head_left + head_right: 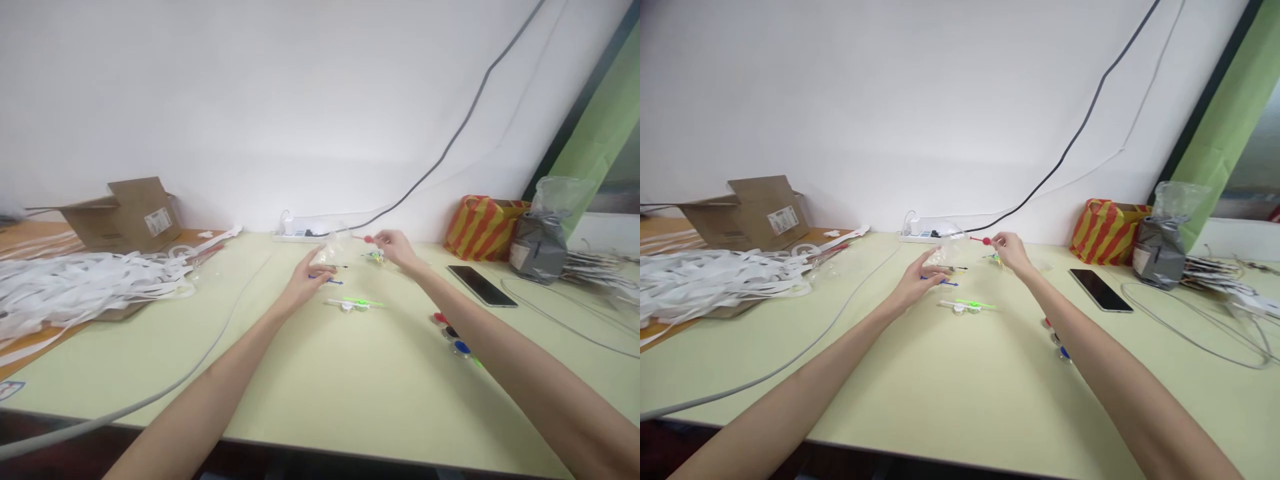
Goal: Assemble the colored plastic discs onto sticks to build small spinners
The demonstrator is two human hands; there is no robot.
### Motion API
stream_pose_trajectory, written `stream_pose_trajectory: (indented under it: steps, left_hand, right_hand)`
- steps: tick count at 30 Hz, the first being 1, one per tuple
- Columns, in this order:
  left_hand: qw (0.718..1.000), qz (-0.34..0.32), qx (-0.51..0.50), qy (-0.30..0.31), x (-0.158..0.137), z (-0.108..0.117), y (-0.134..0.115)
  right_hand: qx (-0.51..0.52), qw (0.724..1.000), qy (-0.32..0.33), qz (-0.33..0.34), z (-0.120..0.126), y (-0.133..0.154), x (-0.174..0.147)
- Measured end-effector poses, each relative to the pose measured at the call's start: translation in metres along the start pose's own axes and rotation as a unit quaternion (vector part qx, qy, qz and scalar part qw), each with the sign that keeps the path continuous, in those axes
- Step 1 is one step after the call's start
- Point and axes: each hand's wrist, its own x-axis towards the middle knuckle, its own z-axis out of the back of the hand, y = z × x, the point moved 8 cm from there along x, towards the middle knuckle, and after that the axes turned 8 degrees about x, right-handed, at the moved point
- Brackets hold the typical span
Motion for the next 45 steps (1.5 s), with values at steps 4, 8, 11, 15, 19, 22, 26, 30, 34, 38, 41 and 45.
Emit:
stream_pose_trajectory:
  steps: [4, 8, 11, 15, 19, 22, 26, 30, 34, 38, 41, 45]
  left_hand:
    - [0.999, -0.011, 0.008, 0.032, -0.005, -0.008, -0.006]
    - [0.998, -0.017, 0.012, 0.055, -0.008, -0.013, -0.009]
    - [0.998, -0.016, 0.006, 0.064, -0.008, -0.016, -0.009]
    - [0.997, -0.019, -0.010, 0.072, -0.005, -0.021, -0.010]
    - [0.998, -0.028, -0.020, 0.061, -0.004, -0.023, -0.016]
    - [0.997, -0.039, -0.036, 0.053, -0.005, -0.024, -0.022]
    - [0.996, -0.043, -0.064, 0.041, -0.007, -0.022, -0.028]
    - [0.995, -0.035, -0.077, 0.053, -0.008, -0.023, -0.030]
    - [0.994, -0.035, -0.060, 0.079, -0.008, -0.028, -0.027]
    - [0.996, -0.050, -0.013, 0.074, -0.007, -0.027, -0.026]
    - [0.996, -0.074, 0.028, 0.034, -0.005, -0.015, -0.033]
    - [0.997, -0.071, -0.004, 0.033, -0.003, -0.007, -0.034]
  right_hand:
    - [0.018, 0.988, -0.069, 0.137, 0.046, 0.046, 0.001]
    - [0.010, 0.973, -0.040, 0.228, 0.054, 0.094, -0.015]
    - [0.010, 0.964, 0.055, 0.259, 0.036, 0.117, -0.027]
    - [0.019, 0.946, 0.187, 0.264, 0.002, 0.131, -0.038]
    - [-0.030, 0.932, 0.243, 0.267, -0.020, 0.141, -0.049]
    - [-0.047, 0.933, 0.225, 0.275, -0.018, 0.152, -0.055]
    - [0.001, 0.937, 0.265, 0.226, -0.008, 0.150, -0.059]
    - [-0.047, 0.933, 0.267, 0.238, 0.003, 0.143, -0.054]
    - [-0.073, 0.933, 0.197, 0.293, 0.014, 0.153, -0.050]
    - [-0.082, 0.914, 0.157, 0.366, 0.020, 0.175, -0.059]
    - [-0.104, 0.904, 0.118, 0.398, 0.025, 0.188, -0.063]
    - [-0.072, 0.903, 0.071, 0.418, 0.026, 0.196, -0.066]
